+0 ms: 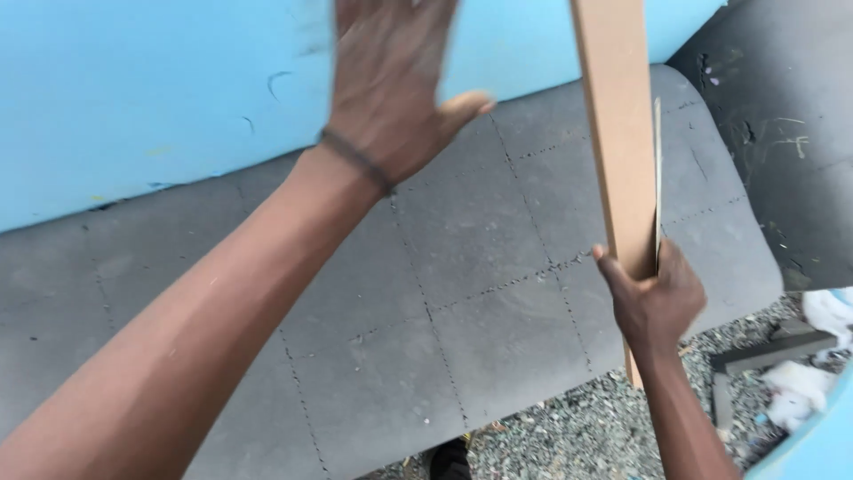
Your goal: The person uses a wooden plank to measure and mark a large piece of grey foam placed on a sofa. They then use a knife to cut the foam along the marked lines, separating it into smaller sections.
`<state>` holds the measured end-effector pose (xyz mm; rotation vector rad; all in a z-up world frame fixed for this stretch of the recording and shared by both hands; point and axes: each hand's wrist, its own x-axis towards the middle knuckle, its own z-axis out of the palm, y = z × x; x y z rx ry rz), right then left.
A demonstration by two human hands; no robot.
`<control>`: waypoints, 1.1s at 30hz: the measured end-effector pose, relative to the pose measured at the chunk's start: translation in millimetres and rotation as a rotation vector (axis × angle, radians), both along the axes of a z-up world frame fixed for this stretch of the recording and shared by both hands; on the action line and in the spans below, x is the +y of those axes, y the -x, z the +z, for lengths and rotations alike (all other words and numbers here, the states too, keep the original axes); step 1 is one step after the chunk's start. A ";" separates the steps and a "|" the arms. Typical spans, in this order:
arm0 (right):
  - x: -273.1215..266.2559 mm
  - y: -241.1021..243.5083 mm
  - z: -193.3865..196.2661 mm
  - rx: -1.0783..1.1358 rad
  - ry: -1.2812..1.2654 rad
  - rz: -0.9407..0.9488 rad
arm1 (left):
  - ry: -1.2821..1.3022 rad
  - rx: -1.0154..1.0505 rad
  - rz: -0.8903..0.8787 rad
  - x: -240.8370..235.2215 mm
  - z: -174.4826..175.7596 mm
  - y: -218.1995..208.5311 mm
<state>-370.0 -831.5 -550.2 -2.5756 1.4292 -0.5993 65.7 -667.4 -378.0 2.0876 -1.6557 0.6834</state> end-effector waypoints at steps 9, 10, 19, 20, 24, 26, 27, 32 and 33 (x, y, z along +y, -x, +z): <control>-154.4 51.6 -117.0 0.201 0.001 -0.102 | -0.642 0.778 0.729 312.1 -247.9 5.4; -157.0 53.2 -122.9 0.247 -0.106 -0.166 | -0.712 0.745 0.797 349.6 -276.4 6.1; -207.9 50.2 -205.3 0.151 -0.110 -0.206 | -0.612 0.681 0.759 389.8 -341.7 14.1; -213.6 58.0 -215.6 0.145 -0.055 -0.189 | -0.511 0.661 0.706 381.4 -346.2 14.2; -159.1 42.4 -183.6 -0.097 0.364 -0.110 | -0.520 0.693 0.690 324.3 -348.5 -1.0; -115.5 33.0 -148.7 -0.476 0.192 -0.062 | -0.369 0.577 0.585 300.3 -366.1 -13.6; -77.6 10.4 -125.2 -0.482 0.199 -0.055 | -0.357 0.576 0.588 288.3 -367.3 -22.9; 113.5 -53.3 -58.0 -0.335 -0.683 -0.300 | -0.386 0.557 0.325 203.3 -385.8 -77.1; 124.6 -71.3 -72.4 -0.334 -0.679 -0.297 | -0.381 0.559 0.327 177.0 -392.2 -86.3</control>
